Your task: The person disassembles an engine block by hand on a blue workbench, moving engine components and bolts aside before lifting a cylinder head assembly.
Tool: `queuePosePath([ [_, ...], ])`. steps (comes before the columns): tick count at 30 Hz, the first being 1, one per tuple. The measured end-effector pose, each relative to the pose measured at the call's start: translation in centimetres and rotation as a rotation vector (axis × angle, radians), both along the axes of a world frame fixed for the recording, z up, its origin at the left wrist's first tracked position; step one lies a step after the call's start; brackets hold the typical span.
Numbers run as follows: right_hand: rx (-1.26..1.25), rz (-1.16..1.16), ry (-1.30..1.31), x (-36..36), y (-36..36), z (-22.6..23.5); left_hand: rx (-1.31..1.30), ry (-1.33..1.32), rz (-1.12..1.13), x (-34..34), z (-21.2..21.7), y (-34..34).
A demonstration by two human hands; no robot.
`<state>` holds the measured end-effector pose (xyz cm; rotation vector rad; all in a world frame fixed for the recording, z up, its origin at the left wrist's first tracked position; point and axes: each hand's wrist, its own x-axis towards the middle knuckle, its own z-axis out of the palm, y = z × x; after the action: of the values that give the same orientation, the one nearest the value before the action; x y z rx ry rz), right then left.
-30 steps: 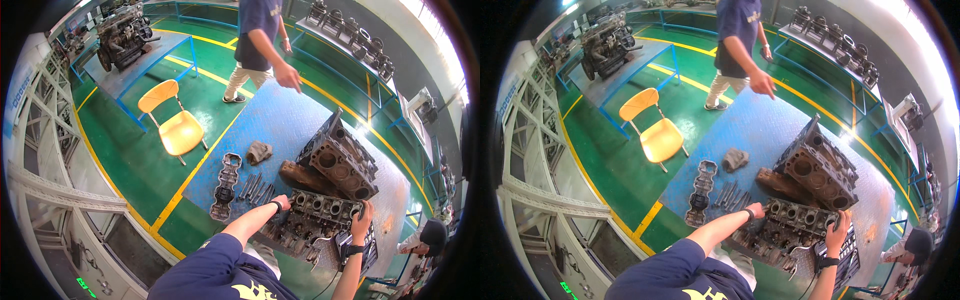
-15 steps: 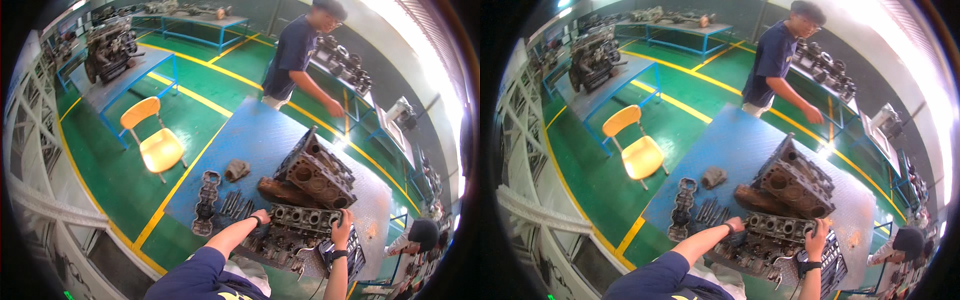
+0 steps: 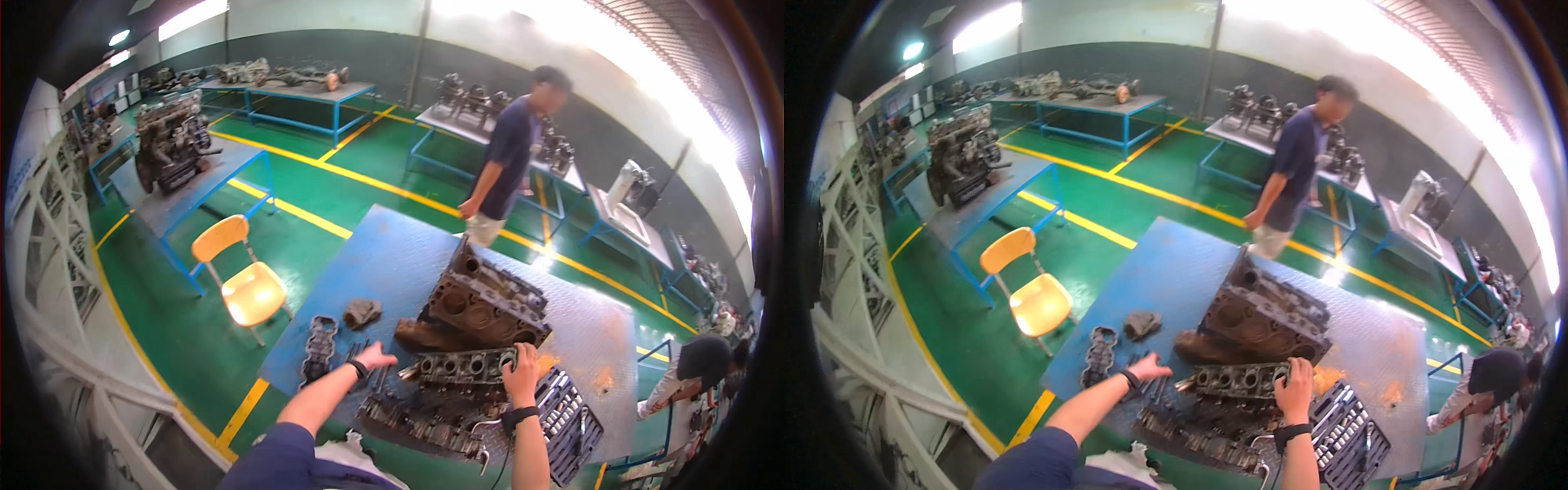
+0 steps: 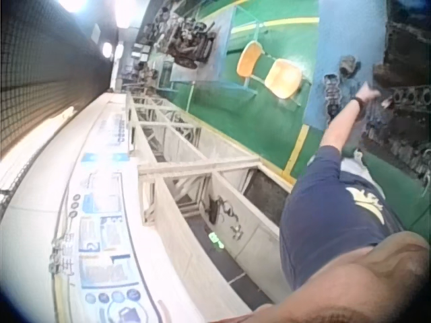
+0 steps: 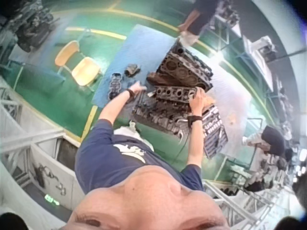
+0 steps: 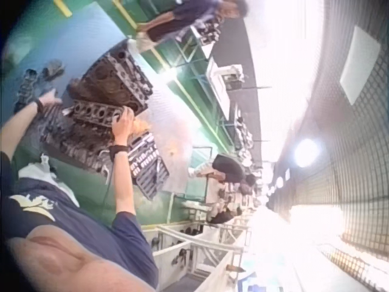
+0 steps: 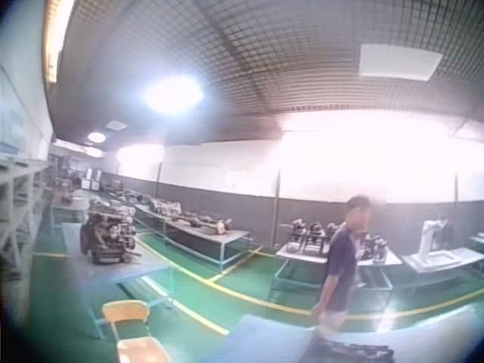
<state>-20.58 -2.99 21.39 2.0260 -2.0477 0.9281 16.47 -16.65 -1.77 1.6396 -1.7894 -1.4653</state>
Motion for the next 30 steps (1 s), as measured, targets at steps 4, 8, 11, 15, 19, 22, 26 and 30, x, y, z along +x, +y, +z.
queuePosePath([
  [4, -0.037, -0.054, -0.077, -2.9, 1.2, 1.0, -0.067, -0.106, 0.122, 9.6, 5.8, -2.1],
  [8, -0.039, -0.056, -0.081, -3.3, 1.0, 0.1, -0.247, -0.240, 0.287, 24.6, 5.5, -2.7],
  [11, -0.052, 0.000, -0.088, -1.2, -0.2, 0.0, -0.244, -0.056, 0.345, 38.7, 6.2, -0.5],
  [15, -0.017, -0.031, -0.041, 0.7, -0.2, 1.1, -0.167, -0.296, 0.571, 48.0, 6.9, -0.7],
  [19, -0.069, -0.231, 0.133, 2.0, 0.5, 1.0, -0.213, -0.421, 0.570, 58.5, 4.5, -7.6],
  [22, -0.082, -0.467, 0.240, 5.7, 3.1, 1.9, -0.291, -0.244, 0.574, 66.0, 0.9, -16.3],
  [26, -0.193, -0.805, 0.160, 15.8, 5.7, -0.2, -0.391, -0.549, 0.490, 80.0, -2.4, -25.5],
  [30, -0.082, -1.003, 0.270, 29.9, 8.2, 0.7, -0.081, -0.809, 0.402, 82.5, -7.1, -38.5],
])
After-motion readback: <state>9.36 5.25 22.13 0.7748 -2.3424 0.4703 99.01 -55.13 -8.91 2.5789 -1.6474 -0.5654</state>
